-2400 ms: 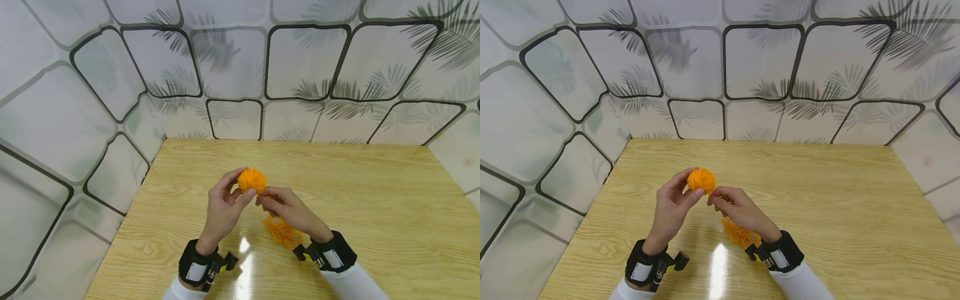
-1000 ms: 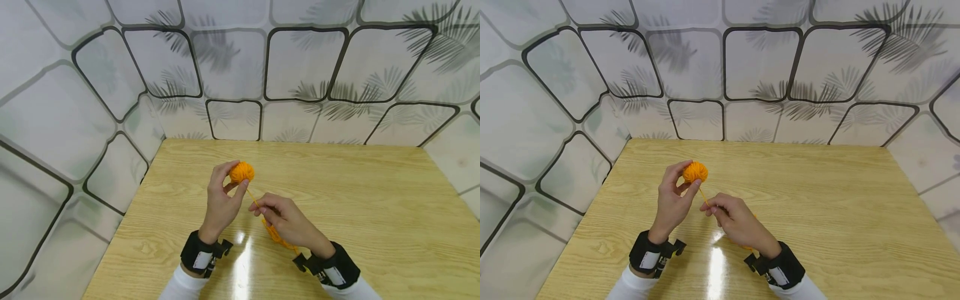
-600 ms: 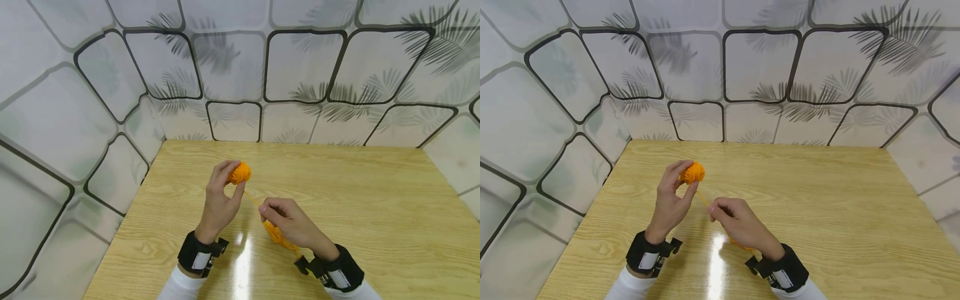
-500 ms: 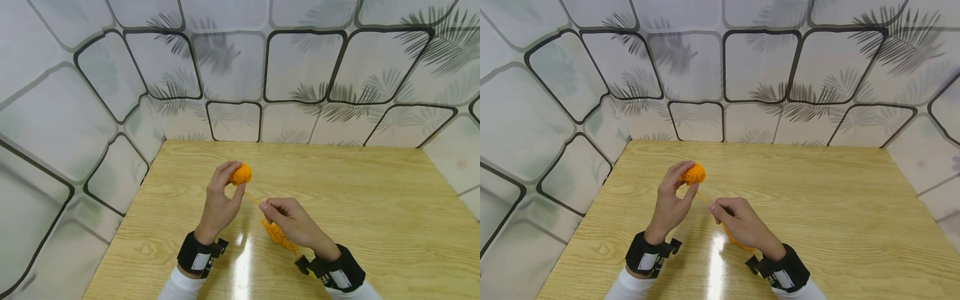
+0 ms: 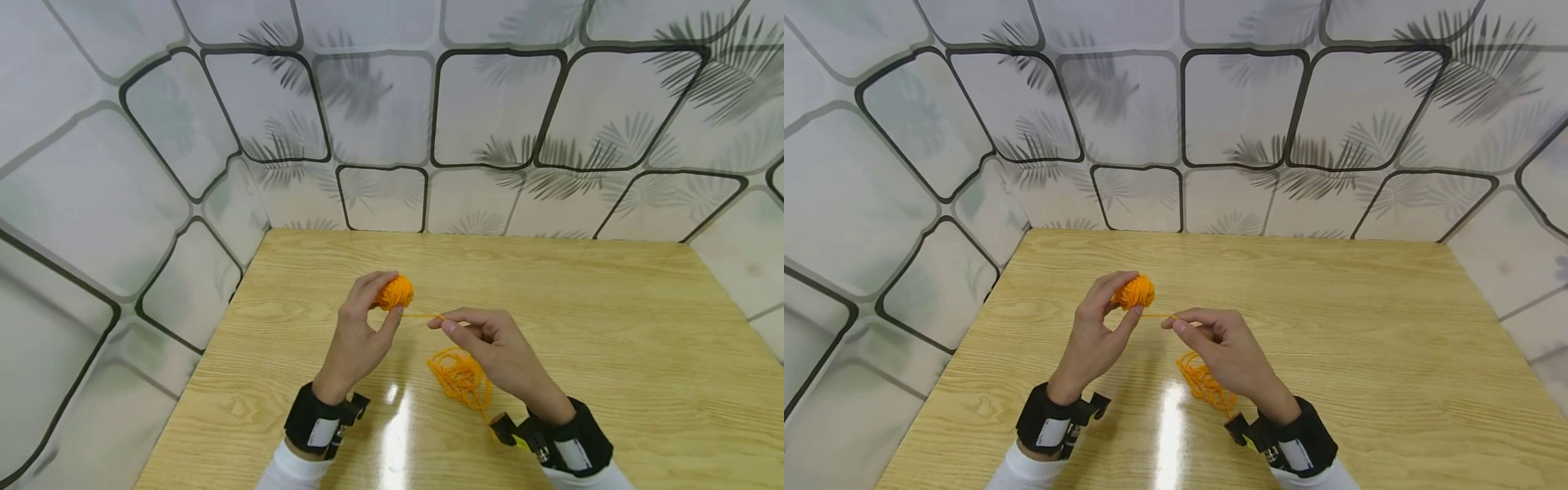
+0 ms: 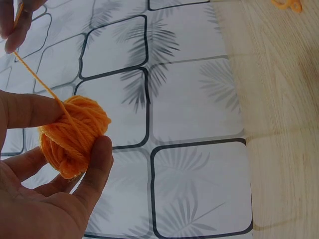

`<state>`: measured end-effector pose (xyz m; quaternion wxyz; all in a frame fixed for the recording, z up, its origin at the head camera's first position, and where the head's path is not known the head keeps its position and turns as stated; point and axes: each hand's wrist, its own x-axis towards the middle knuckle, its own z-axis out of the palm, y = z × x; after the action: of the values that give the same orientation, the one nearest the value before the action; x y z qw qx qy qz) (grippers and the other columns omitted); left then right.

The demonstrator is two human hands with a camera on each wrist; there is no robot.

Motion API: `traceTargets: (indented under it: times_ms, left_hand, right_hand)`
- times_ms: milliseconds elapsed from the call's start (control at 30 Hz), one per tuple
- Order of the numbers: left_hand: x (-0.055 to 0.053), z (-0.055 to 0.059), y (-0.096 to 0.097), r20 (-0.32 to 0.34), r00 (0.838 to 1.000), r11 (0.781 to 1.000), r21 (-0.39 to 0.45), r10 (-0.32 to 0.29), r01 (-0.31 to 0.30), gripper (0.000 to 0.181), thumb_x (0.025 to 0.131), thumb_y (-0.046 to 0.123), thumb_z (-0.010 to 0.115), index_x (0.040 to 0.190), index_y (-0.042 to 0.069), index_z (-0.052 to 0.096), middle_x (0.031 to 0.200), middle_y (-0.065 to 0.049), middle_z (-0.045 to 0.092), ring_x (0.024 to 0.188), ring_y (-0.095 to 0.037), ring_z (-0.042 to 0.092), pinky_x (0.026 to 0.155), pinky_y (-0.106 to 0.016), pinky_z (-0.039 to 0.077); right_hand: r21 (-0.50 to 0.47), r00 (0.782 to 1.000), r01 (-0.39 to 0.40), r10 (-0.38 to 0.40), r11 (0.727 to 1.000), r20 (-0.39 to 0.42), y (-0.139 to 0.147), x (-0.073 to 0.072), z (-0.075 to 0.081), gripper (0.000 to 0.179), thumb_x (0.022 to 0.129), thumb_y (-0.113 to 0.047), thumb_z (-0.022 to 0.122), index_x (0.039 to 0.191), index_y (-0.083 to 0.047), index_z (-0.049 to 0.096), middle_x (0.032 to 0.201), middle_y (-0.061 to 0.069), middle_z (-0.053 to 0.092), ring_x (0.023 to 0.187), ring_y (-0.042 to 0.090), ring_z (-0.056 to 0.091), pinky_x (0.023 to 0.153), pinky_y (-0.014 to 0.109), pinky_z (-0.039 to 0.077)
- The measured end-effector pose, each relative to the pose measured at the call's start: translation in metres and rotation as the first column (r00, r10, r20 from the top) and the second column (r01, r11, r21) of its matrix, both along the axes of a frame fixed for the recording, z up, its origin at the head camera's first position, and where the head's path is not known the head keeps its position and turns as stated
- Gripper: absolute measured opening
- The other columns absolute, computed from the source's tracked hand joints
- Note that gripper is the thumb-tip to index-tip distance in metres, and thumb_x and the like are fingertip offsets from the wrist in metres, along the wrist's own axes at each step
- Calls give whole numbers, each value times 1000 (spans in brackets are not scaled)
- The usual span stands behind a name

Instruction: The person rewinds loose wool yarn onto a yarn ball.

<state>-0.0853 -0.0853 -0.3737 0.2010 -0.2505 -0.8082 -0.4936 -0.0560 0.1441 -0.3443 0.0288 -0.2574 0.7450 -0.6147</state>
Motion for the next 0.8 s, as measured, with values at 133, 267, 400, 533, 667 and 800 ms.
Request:
traceTargets:
  times_ms: [133,267,400,533,667,800]
  left_hand:
    - [2,2,-1,8,1000,1000,-14,-23,23,47,94,0,70,139,4,57,133,-12,55,109,-21,61,89,-37,57]
    - [5,3,-4,97,984,988,-31,-147,150,45,95,2,70,139,5,58,133,-10,57,110,-19,61,88,-35,57]
    - [10,4,-6,256,912,945,18,-321,328,43,99,6,66,141,8,57,134,-8,56,115,-19,59,92,-35,56]
    - [12,4,-7,354,835,903,71,-420,424,42,101,10,65,143,9,57,131,-6,55,116,-20,57,93,-34,56]
    - [14,6,-8,389,771,859,126,-504,497,43,100,7,66,142,6,57,131,-8,57,114,-21,59,92,-35,56]
    - [19,9,-9,405,715,817,181,-570,548,42,98,5,68,139,5,58,131,-9,61,111,-20,62,93,-36,57]
  right_hand:
    - [-8,999,21,-21,1000,-44,2,-2,2,20,104,-3,55,104,-1,75,53,-5,39,44,13,23,40,31,23]
    - [-24,992,89,-91,996,-87,1,-6,6,24,104,-4,57,86,-7,73,60,-3,50,50,16,28,47,33,28]
    - [-57,981,152,-158,987,-109,1,-13,11,32,104,-6,56,74,-10,67,56,-1,38,50,19,28,46,34,26]
    - [-49,978,149,-154,988,-139,3,-17,15,27,105,-5,55,82,-7,68,58,0,38,48,17,31,42,33,28]
    - [-8,985,76,-76,997,-157,6,-20,18,18,105,-3,53,95,-6,67,63,1,42,50,16,37,42,32,35]
    - [-4,991,50,-50,999,-127,7,-23,19,16,105,-4,54,95,-4,65,64,2,41,51,17,37,45,33,35]
